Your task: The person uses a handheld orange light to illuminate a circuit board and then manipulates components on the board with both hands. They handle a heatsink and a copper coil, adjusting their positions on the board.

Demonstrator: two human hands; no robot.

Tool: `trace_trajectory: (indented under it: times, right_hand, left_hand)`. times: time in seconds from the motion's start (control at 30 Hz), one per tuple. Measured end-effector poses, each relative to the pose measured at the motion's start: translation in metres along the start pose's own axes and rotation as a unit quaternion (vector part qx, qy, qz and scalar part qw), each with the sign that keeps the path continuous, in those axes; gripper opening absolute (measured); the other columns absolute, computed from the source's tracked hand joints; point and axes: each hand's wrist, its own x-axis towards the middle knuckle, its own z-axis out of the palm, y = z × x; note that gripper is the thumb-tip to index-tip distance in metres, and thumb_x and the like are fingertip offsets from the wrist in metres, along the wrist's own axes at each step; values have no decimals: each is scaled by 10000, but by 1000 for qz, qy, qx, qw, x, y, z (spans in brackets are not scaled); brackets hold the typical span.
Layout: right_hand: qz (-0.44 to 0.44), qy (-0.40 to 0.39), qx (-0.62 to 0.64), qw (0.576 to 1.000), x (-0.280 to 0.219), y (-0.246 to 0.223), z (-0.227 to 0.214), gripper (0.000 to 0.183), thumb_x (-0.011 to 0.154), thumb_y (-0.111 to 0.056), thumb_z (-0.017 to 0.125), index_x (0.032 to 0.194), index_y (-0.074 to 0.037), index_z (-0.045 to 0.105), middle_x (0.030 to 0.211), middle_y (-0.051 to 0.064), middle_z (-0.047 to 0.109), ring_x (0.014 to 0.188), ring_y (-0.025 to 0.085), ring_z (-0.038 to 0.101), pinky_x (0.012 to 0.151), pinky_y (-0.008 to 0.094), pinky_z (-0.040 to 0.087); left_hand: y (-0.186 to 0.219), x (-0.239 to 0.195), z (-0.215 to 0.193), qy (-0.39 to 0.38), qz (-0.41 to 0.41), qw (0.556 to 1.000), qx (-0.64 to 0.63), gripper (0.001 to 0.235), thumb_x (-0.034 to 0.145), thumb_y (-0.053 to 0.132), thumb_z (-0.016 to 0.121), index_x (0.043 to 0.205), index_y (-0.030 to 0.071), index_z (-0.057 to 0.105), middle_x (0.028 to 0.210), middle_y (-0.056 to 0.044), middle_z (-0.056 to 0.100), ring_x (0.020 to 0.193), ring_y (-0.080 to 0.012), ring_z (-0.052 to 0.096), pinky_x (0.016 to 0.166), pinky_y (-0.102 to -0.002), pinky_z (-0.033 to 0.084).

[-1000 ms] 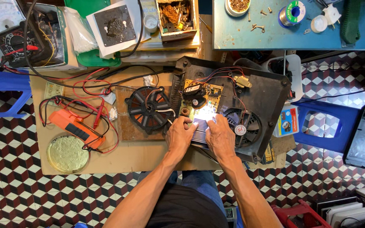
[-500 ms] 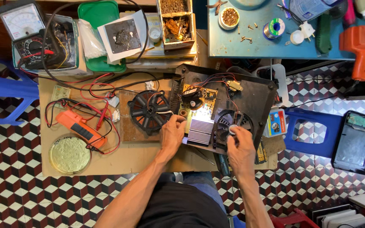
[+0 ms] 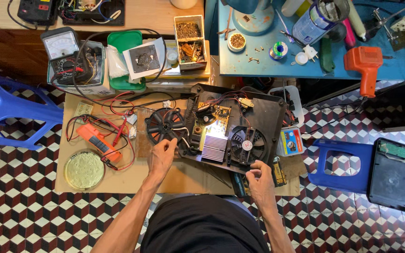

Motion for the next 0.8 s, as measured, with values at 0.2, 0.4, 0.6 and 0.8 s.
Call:
trace_trajectory:
  times: [0.2,0.4,0.6,0.8]
  right_hand:
    - [85,-1,-48,995,0,16,-23,608,888,-203,659,1450,-81,460,1317,98,651,964,203,719,864,333,541]
    - [144,61,125,980,-3,104,-24,742,821,-88,679,1497,-102,373,1351,228,598,795,266,760,690,384,581]
    - [201,63,163,964,-19,152,-32,796,840,-108,723,1514,-84,301,1287,309,579,706,293,770,632,397,633]
    - [184,99,168,963,-55,147,-13,654,885,-71,654,1484,-7,400,1270,251,643,795,226,706,669,324,565]
  left_hand:
    - [63,40,54,79,163,982,-48,670,793,516,777,1205,2,652,1123,-208,682,1018,-324,663,865,-420,528]
    - [118,90,99,46,75,996,33,779,694,605,800,1163,-5,677,1153,-258,662,1082,-395,649,910,-478,518]
    - [115,105,100,-10,24,998,64,725,712,597,725,1165,31,724,1124,-254,724,1082,-395,690,946,-475,530]
    - [86,107,55,-58,-8,990,-130,823,734,562,769,1294,-20,611,1008,-183,775,942,-304,765,846,-396,584]
